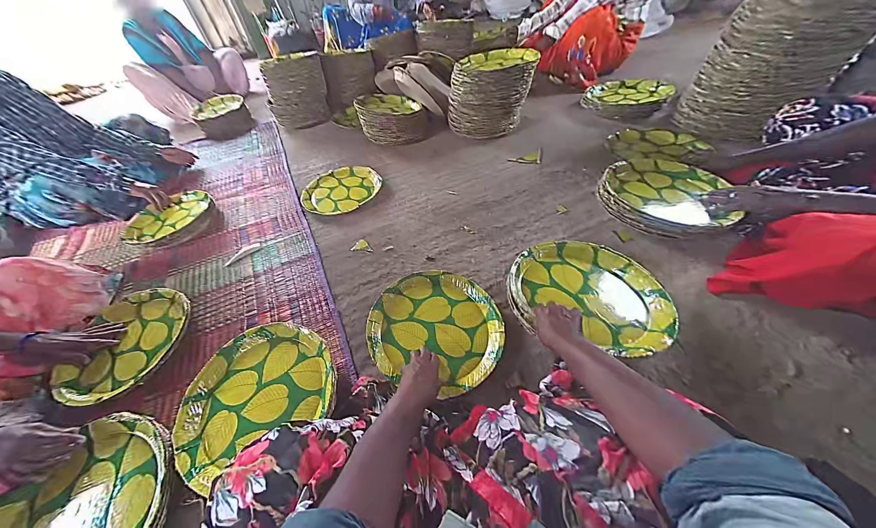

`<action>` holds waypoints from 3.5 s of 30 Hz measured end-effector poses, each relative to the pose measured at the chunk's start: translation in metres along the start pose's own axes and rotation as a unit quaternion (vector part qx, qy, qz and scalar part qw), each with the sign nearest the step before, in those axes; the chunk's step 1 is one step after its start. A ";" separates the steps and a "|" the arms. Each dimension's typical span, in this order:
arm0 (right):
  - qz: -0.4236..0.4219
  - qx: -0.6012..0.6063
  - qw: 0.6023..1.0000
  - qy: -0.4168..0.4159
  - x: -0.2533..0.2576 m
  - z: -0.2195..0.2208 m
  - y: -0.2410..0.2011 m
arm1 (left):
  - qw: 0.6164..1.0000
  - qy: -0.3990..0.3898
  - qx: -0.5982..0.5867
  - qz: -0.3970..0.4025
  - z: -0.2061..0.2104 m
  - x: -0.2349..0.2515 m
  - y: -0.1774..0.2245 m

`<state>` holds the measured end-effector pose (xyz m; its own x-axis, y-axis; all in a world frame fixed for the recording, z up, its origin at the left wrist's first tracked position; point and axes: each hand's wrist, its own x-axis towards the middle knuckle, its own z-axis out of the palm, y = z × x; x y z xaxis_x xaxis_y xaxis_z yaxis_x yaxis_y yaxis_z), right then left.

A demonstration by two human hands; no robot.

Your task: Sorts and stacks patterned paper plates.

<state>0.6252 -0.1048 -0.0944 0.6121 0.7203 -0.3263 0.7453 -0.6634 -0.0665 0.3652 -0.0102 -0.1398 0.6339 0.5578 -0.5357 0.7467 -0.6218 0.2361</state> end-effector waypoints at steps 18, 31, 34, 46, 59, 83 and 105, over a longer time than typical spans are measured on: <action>-0.231 0.037 0.972 0.001 0.004 0.021 -0.020 | 0.998 0.038 -0.005 -0.042 -0.003 0.004 -0.009; -0.011 0.070 0.994 0.083 0.011 0.008 0.003 | 0.989 0.112 -0.083 -0.047 -0.011 -0.004 -0.017; -0.097 0.133 0.953 0.253 0.003 -0.002 0.005 | 0.926 0.237 -0.254 -0.145 -0.009 -0.003 -0.030; -0.324 -0.146 0.917 -0.184 -0.021 0.052 -0.052 | 0.692 0.208 -0.660 -0.205 -0.004 0.014 -0.069; -0.465 0.064 0.834 0.291 -0.085 0.004 -0.175 | 0.668 0.409 -0.622 0.002 -0.152 -0.143 -0.112; -0.519 -0.060 0.845 -0.112 -0.088 -0.005 -0.220 | 0.962 0.143 -0.106 -0.205 -0.132 -0.223 -0.158; -0.205 -0.025 0.969 -0.138 -0.004 0.000 -0.041 | 0.914 -0.028 -0.133 -0.383 -0.106 -0.136 -0.184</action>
<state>0.5924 -0.0802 -0.0900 0.1735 0.8350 -0.5222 0.9267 -0.3180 -0.2004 0.1630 0.0864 -0.0237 -0.1015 0.7395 -0.6655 0.9942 0.0993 -0.0413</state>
